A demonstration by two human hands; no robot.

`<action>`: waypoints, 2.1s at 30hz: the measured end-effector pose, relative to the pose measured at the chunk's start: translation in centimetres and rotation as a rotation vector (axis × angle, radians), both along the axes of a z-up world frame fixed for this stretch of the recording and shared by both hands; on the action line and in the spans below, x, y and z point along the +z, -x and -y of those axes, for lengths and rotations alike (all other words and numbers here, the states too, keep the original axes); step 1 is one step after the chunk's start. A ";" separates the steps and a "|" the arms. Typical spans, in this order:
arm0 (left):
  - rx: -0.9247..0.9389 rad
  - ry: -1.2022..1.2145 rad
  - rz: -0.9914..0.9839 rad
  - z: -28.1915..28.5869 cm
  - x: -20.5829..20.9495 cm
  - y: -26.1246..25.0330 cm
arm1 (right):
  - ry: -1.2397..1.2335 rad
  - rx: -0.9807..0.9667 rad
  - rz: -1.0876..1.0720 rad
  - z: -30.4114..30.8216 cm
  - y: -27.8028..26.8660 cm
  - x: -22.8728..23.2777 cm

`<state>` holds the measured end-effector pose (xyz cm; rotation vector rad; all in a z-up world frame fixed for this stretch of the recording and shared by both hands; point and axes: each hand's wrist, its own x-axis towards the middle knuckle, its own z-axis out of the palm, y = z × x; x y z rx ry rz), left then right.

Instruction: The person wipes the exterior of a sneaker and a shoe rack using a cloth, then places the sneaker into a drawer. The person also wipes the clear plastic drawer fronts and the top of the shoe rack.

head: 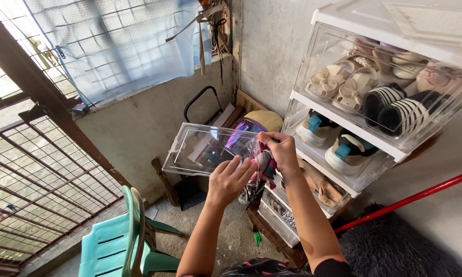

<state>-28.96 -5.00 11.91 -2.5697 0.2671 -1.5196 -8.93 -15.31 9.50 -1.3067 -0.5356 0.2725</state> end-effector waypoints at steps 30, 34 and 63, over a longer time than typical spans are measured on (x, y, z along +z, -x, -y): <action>-0.796 1.855 1.094 -5.2 -3.9 5.0 | -0.004 -0.195 -0.175 3.2 0.7 -9.0; -0.823 1.880 1.028 -4.3 -4.5 4.1 | 0.053 -0.260 0.144 2.7 3.5 -6.2; -0.907 1.774 1.029 0.0 -7.0 0.1 | 0.434 -0.590 0.856 4.8 10.4 1.0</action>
